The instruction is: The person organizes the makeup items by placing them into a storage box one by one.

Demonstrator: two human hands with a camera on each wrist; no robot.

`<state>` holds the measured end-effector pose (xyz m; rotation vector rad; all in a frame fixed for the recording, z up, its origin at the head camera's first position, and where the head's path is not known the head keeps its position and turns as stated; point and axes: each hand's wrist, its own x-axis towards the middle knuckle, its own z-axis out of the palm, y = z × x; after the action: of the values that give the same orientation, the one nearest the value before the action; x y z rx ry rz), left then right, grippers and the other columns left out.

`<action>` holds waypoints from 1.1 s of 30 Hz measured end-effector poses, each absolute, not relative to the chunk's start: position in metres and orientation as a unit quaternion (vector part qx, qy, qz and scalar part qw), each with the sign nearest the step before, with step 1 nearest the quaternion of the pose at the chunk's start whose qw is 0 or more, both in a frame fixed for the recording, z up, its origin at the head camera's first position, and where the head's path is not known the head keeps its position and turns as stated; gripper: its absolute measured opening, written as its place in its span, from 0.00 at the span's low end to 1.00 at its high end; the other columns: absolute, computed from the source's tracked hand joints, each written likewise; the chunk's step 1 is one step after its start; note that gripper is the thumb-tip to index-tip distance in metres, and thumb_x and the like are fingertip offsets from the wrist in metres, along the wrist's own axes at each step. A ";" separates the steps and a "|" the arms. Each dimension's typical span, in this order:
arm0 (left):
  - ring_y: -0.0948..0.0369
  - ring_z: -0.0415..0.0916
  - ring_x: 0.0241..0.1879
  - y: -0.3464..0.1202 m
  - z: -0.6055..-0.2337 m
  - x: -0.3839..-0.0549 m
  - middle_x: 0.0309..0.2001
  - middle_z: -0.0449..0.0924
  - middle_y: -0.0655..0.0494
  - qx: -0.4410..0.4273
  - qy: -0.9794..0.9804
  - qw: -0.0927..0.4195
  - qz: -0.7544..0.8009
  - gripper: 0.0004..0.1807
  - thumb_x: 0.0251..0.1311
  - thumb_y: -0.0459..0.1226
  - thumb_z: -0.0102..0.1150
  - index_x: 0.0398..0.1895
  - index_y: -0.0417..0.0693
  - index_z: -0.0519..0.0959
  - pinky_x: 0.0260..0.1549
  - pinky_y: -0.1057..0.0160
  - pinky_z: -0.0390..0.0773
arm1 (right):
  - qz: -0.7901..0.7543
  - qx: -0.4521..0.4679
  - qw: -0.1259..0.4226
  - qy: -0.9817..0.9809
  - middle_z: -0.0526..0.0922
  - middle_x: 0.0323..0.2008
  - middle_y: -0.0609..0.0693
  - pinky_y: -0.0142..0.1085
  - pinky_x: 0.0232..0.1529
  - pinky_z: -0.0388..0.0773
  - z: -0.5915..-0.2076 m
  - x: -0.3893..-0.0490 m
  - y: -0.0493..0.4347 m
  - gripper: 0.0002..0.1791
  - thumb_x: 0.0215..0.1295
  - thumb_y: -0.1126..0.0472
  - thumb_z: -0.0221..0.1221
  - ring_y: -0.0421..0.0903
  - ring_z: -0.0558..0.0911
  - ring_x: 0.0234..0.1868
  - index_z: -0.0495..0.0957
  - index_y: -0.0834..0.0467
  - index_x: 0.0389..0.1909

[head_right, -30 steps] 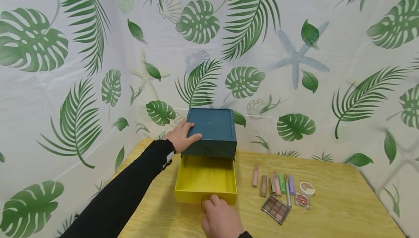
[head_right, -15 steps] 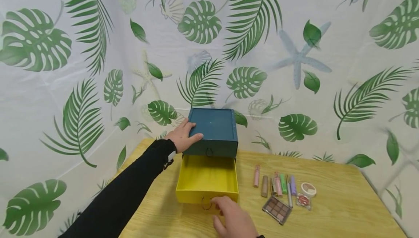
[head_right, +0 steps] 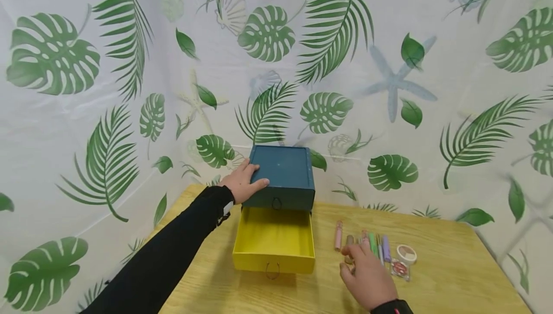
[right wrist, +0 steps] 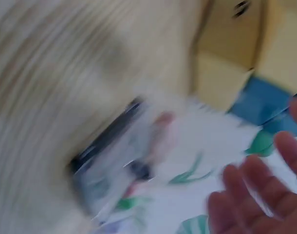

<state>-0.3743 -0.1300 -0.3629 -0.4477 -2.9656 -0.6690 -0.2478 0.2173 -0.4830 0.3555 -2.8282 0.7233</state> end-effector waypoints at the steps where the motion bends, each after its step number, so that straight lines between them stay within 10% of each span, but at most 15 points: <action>1: 0.47 0.53 0.76 -0.130 -0.363 -0.375 0.81 0.44 0.46 -0.146 -0.965 0.035 -0.216 0.41 0.72 0.64 0.46 0.79 0.52 0.60 0.73 0.38 0.60 | 0.232 0.115 0.083 -0.962 0.80 0.43 0.53 0.46 0.37 0.83 -0.487 -0.252 0.225 0.10 0.67 0.61 0.63 0.49 0.80 0.41 0.79 0.57 0.48; 10: 0.47 0.52 0.77 -0.130 -0.360 -0.371 0.81 0.45 0.46 -0.148 -0.964 0.032 -0.219 0.41 0.72 0.64 0.48 0.79 0.52 0.61 0.73 0.40 0.61 | 0.179 0.058 -0.058 -0.980 0.78 0.50 0.63 0.53 0.35 0.84 -0.519 -0.265 0.252 0.26 0.62 0.48 0.69 0.60 0.81 0.43 0.79 0.60 0.54; 33: 0.46 0.53 0.76 -0.130 -0.363 -0.375 0.81 0.44 0.46 -0.143 -0.964 0.038 -0.219 0.40 0.72 0.64 0.47 0.79 0.53 0.60 0.73 0.39 0.60 | 0.208 0.047 -0.092 -0.973 0.74 0.32 0.51 0.43 0.22 0.69 -0.517 -0.257 0.249 0.10 0.59 0.62 0.64 0.49 0.73 0.24 0.79 0.51 0.42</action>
<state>-0.3751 -0.1303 -0.3630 -0.4383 -2.9595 -0.6717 -0.2574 0.2490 -0.5168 0.1576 -3.2479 0.6935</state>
